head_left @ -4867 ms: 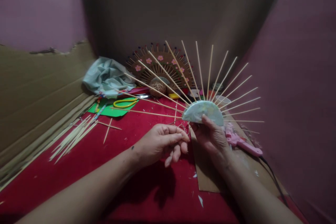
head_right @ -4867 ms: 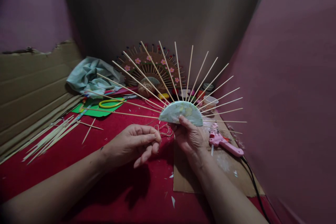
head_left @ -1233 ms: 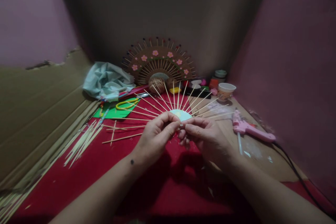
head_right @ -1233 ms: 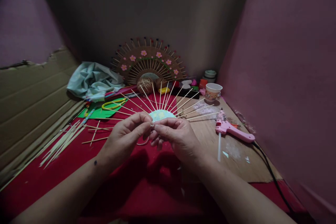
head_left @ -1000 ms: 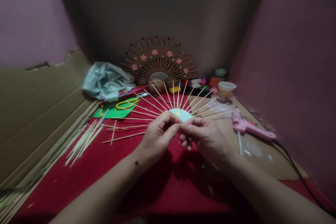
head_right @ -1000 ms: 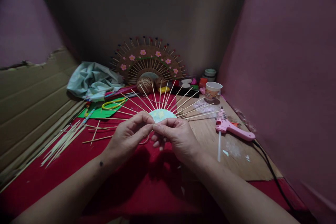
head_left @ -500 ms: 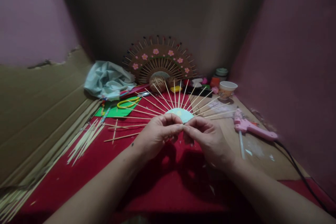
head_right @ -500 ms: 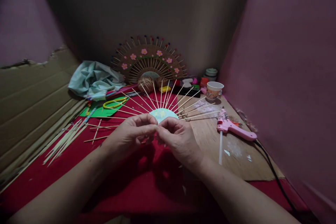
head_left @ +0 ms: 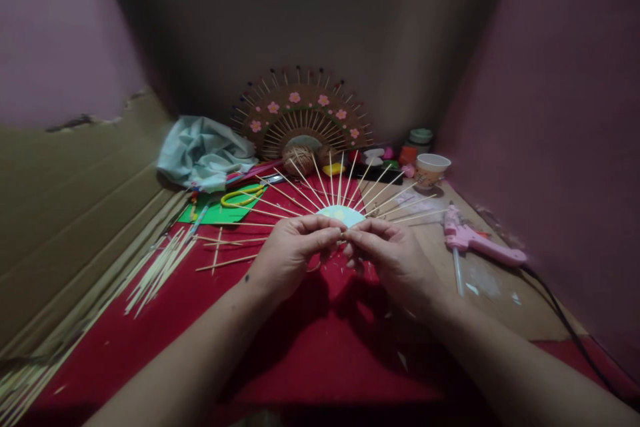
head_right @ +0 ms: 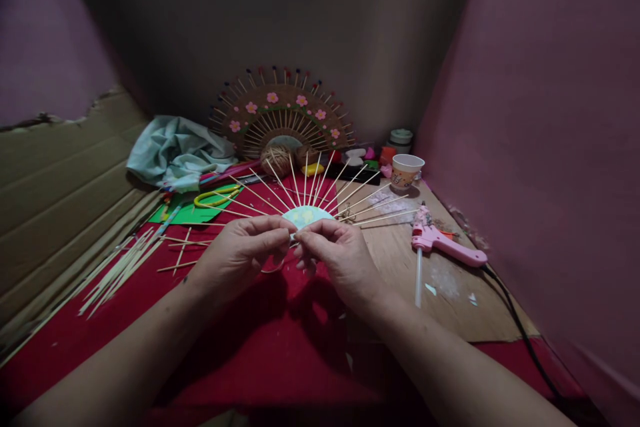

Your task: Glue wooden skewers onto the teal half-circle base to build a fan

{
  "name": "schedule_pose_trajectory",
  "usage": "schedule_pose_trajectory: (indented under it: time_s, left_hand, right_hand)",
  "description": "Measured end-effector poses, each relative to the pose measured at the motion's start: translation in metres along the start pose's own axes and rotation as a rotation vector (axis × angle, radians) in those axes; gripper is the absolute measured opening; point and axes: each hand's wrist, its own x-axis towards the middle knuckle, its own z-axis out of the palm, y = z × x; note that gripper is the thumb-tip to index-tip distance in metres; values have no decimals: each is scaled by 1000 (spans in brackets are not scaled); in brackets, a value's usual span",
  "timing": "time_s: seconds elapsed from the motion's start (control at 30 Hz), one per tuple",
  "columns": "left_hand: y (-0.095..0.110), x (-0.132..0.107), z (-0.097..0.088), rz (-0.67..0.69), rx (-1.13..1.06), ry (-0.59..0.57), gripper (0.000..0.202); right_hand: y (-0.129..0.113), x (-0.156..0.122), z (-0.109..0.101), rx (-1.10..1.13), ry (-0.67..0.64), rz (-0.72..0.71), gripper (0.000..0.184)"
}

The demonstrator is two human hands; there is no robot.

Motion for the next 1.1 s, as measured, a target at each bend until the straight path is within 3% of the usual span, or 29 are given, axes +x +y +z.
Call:
schedule_pose_trajectory:
  time_s: [0.13,0.33,0.53,0.63,0.8,0.93,1.1]
  left_hand:
    - [4,-3,2,69,182,10,9]
    - [0,-8,7,372,497,100,12]
    - [-1,-15,8,543,460,68,16]
    - [1,-14,6,499,305,133,13]
    - [-1,-5,0,224,146,98,12]
    - [1,-5,5,313,294,14,19]
    - [2,-10,11,351,305,4,6]
  right_hand:
    - [-1,-1,0,-35,-31,-10,16]
    - [2,1,-1,19,3,9,15]
    - [5,7,-4,127,48,60,10]
    - [5,9,-6,147,83,109,11]
    - [4,9,-5,200,8,119,14]
    - [6,10,-8,288,-66,156,17]
    - [10,11,-11,315,-230,280,24]
